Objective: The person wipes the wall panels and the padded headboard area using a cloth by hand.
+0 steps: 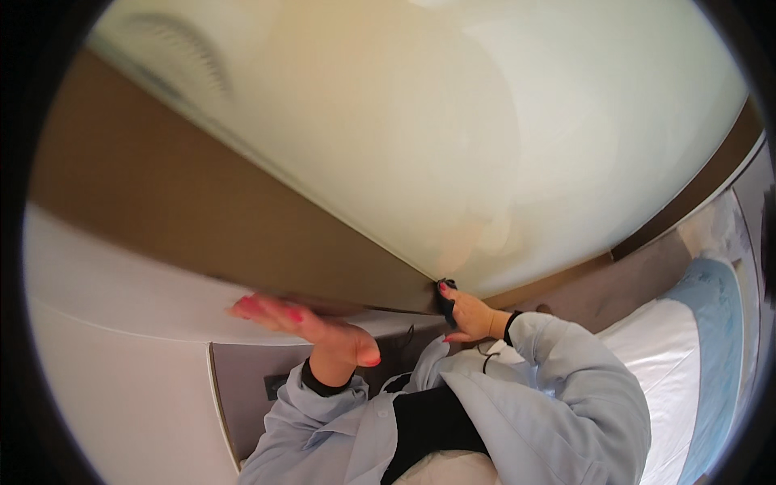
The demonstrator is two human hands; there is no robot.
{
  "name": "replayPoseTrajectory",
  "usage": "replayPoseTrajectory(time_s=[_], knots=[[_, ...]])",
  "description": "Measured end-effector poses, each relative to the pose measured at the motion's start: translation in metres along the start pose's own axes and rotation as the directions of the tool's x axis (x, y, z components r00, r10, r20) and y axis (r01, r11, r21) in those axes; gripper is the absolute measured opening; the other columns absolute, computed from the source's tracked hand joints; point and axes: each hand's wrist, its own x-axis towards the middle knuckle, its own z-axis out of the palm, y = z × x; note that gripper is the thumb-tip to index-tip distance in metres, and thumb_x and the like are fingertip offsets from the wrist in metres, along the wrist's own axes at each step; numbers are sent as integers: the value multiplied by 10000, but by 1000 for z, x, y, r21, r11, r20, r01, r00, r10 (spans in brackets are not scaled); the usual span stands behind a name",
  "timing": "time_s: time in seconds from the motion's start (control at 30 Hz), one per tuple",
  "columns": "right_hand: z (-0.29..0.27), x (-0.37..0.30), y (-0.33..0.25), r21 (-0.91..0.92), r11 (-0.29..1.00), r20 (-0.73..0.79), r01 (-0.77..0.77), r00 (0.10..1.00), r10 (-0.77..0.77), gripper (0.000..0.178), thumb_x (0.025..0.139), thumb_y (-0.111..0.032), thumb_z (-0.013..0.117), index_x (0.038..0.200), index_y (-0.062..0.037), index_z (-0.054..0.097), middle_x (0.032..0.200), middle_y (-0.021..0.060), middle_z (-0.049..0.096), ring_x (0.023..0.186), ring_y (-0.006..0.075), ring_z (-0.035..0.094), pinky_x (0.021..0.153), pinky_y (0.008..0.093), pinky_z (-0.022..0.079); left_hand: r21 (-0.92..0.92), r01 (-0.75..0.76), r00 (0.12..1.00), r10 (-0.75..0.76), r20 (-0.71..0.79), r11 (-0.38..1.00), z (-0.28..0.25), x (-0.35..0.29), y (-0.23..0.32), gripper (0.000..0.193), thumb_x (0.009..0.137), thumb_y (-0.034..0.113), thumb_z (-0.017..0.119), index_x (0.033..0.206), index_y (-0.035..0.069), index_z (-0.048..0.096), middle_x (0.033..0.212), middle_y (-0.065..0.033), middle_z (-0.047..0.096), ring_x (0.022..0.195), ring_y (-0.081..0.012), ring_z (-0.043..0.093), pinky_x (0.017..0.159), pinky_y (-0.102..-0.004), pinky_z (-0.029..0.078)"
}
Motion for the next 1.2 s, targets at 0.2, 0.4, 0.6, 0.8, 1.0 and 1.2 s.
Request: replayPoseTrajectory(time_s=[0.2,0.4,0.6,0.8,1.0,1.2], knots=[[-56,123,-45,-26,992,-139,125,982,-128,1119,714,-598,776,1431,69,233,1522,400,146,1393,586,214,1122,589,264,-75,121,990,-126,-68,990,7,-12,12,865,930,719,159,1565,134,215,1550,-267,301,1450,-542,98,1129,-661,-27],[-171,298,-139,-153,898,-243,412,866,-438,1182,770,-586,742,1562,-30,62,1561,376,25,1448,562,48,1149,607,161,-296,143,967,-197,-160,944,3,-19,7,743,984,522,195,1558,51,156,1404,-315,484,1448,-441,252,1172,-553,15],[-246,396,-202,-498,736,-85,459,818,-568,983,908,-541,594,1528,56,119,1596,280,114,1486,428,100,1189,489,111,-514,115,953,-241,-186,850,-4,-26,0,767,985,523,241,1571,67,51,1391,-351,474,1432,-431,279,1177,-518,25],[-242,396,-204,-426,777,-102,463,829,-550,893,921,-497,573,1507,55,188,1572,258,222,1475,446,121,1186,507,104,-583,88,960,-226,-168,808,-12,-38,-10,750,1012,508,209,1568,56,-13,1471,-378,340,1446,-466,233,1180,-539,46],[-209,360,-177,-220,853,-224,473,827,-516,740,916,-508,594,1452,-40,390,1550,362,147,1449,567,43,1153,614,110,-521,90,963,-207,-172,849,-13,-35,-9,743,1010,523,186,1568,60,21,1414,-352,434,1424,-465,278,1177,-547,78],[-183,328,-147,-84,900,-277,427,858,-433,716,892,-568,604,1400,-76,497,1543,411,47,1439,586,59,1143,618,130,-389,100,970,-177,-169,916,-12,-36,-7,728,1010,556,135,1574,98,90,1301,-318,568,1386,-465,353,1183,-546,70]])
